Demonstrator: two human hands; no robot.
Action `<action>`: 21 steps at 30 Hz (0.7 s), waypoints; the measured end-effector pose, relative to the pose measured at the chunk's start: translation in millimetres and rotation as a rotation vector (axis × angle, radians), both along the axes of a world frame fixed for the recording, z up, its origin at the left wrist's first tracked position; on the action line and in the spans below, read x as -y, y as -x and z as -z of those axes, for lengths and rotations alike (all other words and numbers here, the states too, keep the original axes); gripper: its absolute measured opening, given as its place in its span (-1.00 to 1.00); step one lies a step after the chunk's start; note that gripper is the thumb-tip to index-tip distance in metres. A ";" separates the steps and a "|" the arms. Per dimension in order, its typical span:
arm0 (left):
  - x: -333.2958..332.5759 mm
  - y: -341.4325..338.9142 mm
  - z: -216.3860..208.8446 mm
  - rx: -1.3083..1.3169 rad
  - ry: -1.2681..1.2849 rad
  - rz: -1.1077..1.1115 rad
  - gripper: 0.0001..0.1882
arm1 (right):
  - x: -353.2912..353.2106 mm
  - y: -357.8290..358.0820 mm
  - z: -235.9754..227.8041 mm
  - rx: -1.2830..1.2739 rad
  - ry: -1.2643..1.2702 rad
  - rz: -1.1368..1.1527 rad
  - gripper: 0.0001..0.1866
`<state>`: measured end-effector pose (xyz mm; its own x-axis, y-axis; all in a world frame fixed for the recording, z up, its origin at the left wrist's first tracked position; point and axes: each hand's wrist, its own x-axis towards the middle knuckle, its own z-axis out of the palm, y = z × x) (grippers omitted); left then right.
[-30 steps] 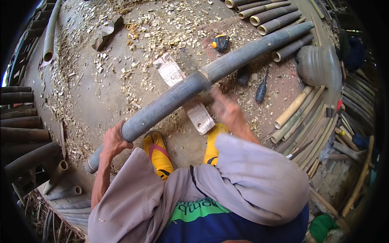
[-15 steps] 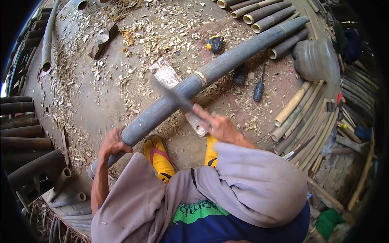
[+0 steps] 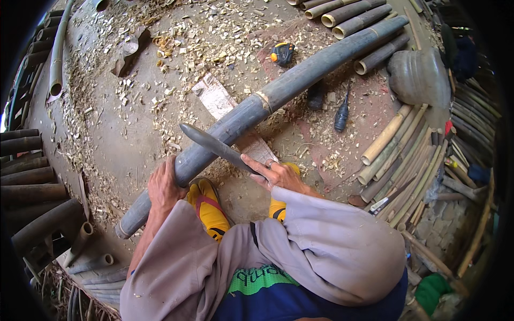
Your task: The person sits on the ground and uses a knife to shave and shape the ends of bamboo poles. They repeatedly rotate the poles, scrape the surfaces, and place finished pieces aside among other bamboo sections.
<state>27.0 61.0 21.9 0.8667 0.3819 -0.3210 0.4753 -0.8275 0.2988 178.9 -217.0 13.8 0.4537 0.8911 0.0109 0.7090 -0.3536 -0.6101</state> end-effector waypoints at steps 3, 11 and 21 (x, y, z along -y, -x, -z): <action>-19.2 -13.2 -13.5 -0.148 0.250 -0.035 -0.17 | -6.6 -3.6 -8.8 0.013 0.055 -0.058 -0.32; -22.3 -19.1 -16.0 -0.187 0.370 -0.064 -0.20 | -1.8 -58.0 7.2 -0.251 0.109 0.374 -0.38; -34.9 -24.0 -5.4 -0.221 0.524 -0.070 -0.17 | 1.9 -64.0 7.6 -0.135 -0.006 0.260 -0.38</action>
